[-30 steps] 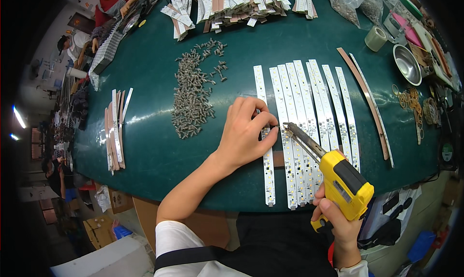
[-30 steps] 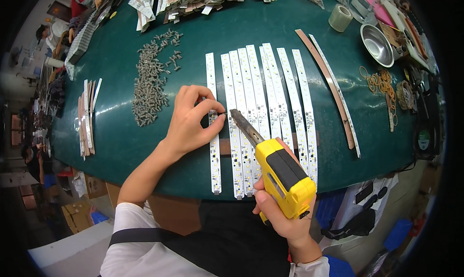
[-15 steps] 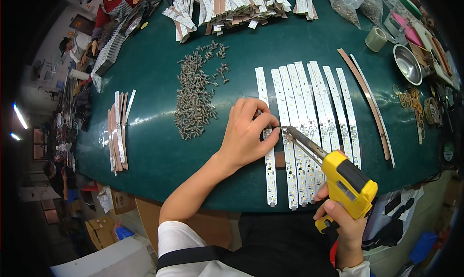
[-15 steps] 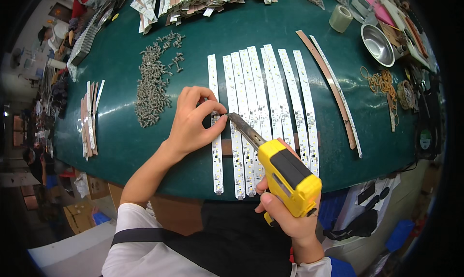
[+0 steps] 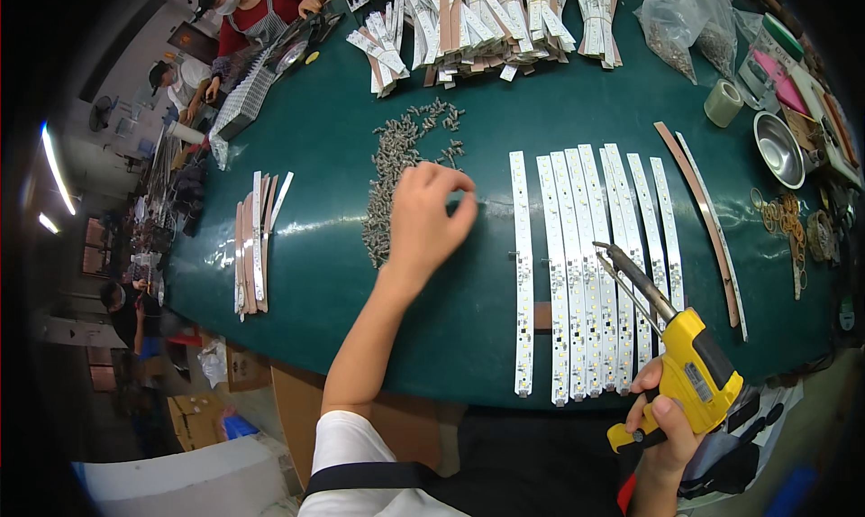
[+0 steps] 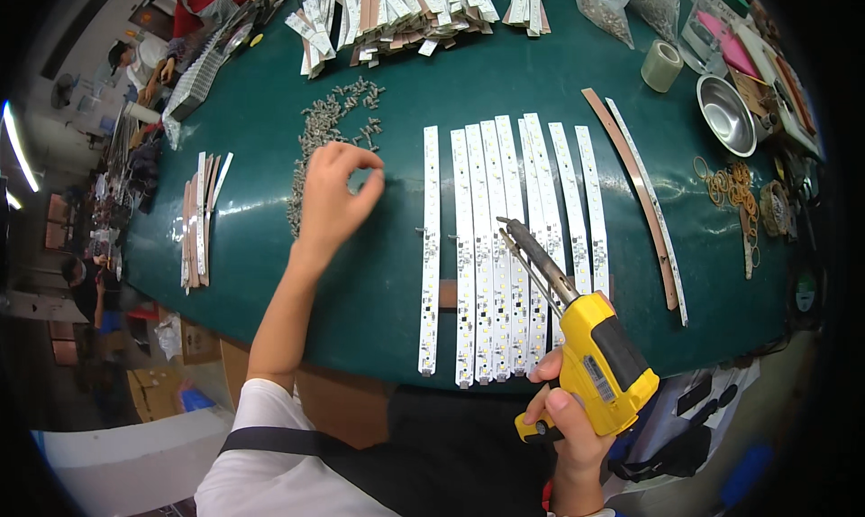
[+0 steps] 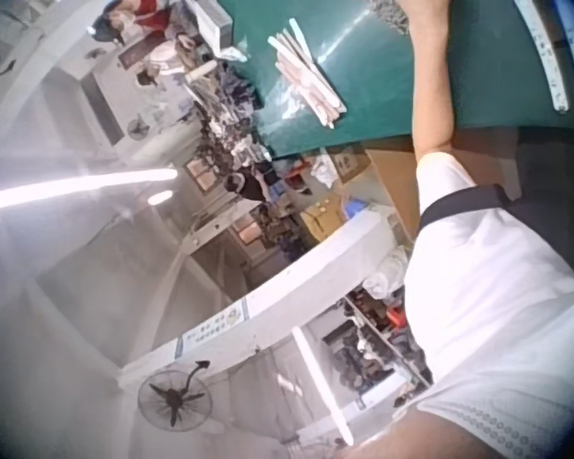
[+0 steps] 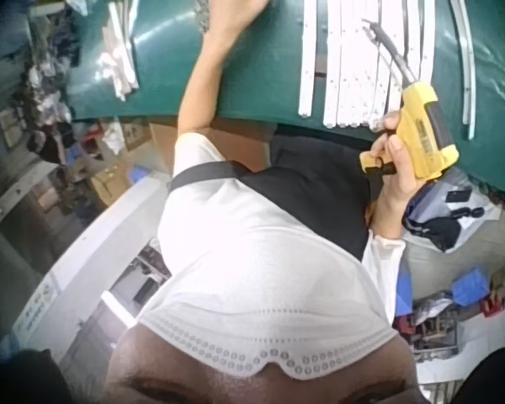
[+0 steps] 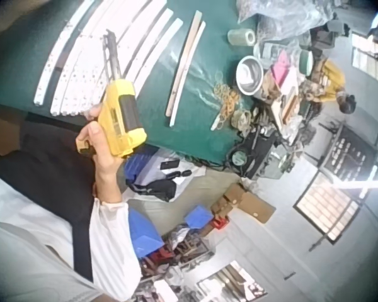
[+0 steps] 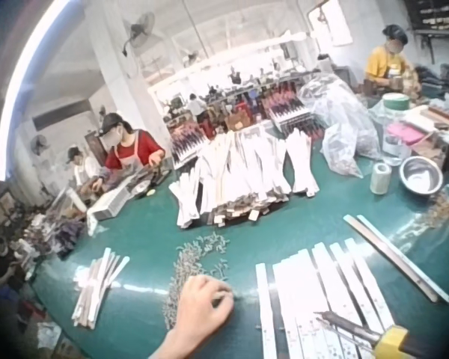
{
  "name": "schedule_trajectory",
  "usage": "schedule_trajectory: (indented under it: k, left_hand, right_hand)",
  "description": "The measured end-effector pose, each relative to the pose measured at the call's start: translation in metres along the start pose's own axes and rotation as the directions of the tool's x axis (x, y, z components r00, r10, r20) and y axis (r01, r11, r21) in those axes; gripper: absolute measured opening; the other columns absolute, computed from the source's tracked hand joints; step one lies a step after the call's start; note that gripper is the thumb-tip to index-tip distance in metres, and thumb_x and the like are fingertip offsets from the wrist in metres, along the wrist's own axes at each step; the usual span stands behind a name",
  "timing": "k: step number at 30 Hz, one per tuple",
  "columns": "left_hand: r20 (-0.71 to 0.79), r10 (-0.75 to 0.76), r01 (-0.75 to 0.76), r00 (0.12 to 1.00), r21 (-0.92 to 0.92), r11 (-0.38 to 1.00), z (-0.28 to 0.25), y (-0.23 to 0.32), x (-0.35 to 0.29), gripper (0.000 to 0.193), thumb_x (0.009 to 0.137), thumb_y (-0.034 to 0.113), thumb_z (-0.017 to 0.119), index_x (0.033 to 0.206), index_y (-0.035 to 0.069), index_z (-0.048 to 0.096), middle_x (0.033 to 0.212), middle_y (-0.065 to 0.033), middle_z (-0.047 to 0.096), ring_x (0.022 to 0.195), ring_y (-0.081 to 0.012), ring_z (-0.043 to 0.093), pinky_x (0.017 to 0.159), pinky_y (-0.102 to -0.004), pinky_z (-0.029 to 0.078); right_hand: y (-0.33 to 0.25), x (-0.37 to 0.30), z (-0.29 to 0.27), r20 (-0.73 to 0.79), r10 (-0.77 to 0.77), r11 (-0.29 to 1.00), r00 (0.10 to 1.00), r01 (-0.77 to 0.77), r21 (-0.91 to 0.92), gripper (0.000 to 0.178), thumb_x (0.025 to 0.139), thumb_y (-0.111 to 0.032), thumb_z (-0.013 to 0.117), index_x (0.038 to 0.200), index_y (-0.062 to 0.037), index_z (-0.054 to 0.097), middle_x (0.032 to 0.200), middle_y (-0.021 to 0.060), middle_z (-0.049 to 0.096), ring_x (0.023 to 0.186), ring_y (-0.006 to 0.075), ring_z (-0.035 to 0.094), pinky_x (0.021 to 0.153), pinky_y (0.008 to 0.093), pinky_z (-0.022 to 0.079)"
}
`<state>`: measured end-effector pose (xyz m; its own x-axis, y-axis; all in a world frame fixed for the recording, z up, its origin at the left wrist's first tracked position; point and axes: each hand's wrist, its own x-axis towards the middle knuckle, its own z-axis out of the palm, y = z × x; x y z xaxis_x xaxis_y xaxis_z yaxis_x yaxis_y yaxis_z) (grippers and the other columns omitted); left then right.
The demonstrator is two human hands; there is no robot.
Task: The person sets aside finished LED strips, aligns a new batch of LED strips on a table, and attaches small components to them using a soldering gun.
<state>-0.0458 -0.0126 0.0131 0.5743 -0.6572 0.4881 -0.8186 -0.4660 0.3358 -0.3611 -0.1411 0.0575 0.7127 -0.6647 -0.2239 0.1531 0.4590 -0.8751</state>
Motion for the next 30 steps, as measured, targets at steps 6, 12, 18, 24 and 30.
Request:
schedule_trajectory:
  k: [6, 12, 18, 24, 30]
  left_hand:
    - [0.094, -0.098, 0.087, 0.991, 0.118, 0.989, -0.009, -0.038, 0.012, 0.012, 0.074, 0.008, 0.065, 0.086, 0.007, 0.063, 0.085, -0.0078, 0.059, 0.085, -0.0265, 0.055, 0.076, -0.0381, 0.045]
    - [0.152, -0.157, 0.119, 0.976, 0.230, 0.966, -0.003, -0.042, 0.014, 0.012, 0.074, 0.010, 0.066, 0.086, 0.007, 0.063, 0.085, -0.0081, 0.060, 0.085, -0.0272, 0.055, 0.078, -0.0388, 0.045]
    - [0.026, -0.143, 0.143, 0.989, -0.009, 0.990, 0.001, -0.020, 0.015, 0.012, 0.076, 0.007, 0.064, 0.087, 0.005, 0.062, 0.083, -0.0077, 0.061, 0.079, -0.0219, 0.059, 0.072, -0.0341, 0.048]
    - [0.303, 0.107, 0.049, 0.947, -0.466, 0.884, 0.012, 0.070, 0.000, 0.011, 0.078, 0.002, 0.064, 0.089, 0.002, 0.063, 0.082, -0.0060, 0.066, 0.075, -0.0140, 0.064, 0.069, -0.0263, 0.050]
    - [0.255, 0.236, -0.149, 0.938, -0.316, 0.937, 0.021, 0.074, -0.020, 0.012, 0.075, 0.004, 0.066, 0.087, 0.006, 0.062, 0.078, -0.0075, 0.062, 0.073, -0.0243, 0.059, 0.065, -0.0358, 0.049]
  right_hand:
    - [0.002, 0.004, -0.005, 0.009, -0.009, 1.000, 1.000, 0.009, 0.003, 0.059, 0.079, -0.006, 0.061, 0.132, 0.0070, 0.038, 0.093, 0.0174, 0.057, 0.082, 0.0217, 0.059, 0.049, 0.0248, 0.053]
    - [-0.001, 0.002, -0.008, 0.009, -0.010, 1.000, 1.000, 0.009, 0.009, 0.058, 0.079, -0.006, 0.060, 0.131, 0.0071, 0.039, 0.093, 0.0174, 0.056, 0.082, 0.0217, 0.059, 0.049, 0.0247, 0.053]
    - [0.001, 0.003, -0.009, -0.011, -0.018, 1.000, 1.000, 0.018, -0.004, 0.060, 0.079, -0.005, 0.060, 0.134, 0.0064, 0.037, 0.094, 0.0179, 0.056, 0.079, 0.0212, 0.059, 0.050, 0.0249, 0.052]
    - [0.001, 0.002, -0.016, -0.018, -0.028, 1.000, 0.999, 0.028, -0.008, 0.060, 0.081, -0.005, 0.059, 0.135, 0.0057, 0.036, 0.095, 0.0184, 0.057, 0.079, 0.0206, 0.059, 0.051, 0.0248, 0.052]
    - [0.000, -0.001, -0.012, -0.079, -0.076, 0.996, 0.994, 0.073, -0.048, 0.054, 0.078, -0.006, 0.058, 0.126, 0.0121, 0.040, 0.090, 0.0203, 0.055, 0.079, 0.0221, 0.057, 0.043, 0.0226, 0.049]
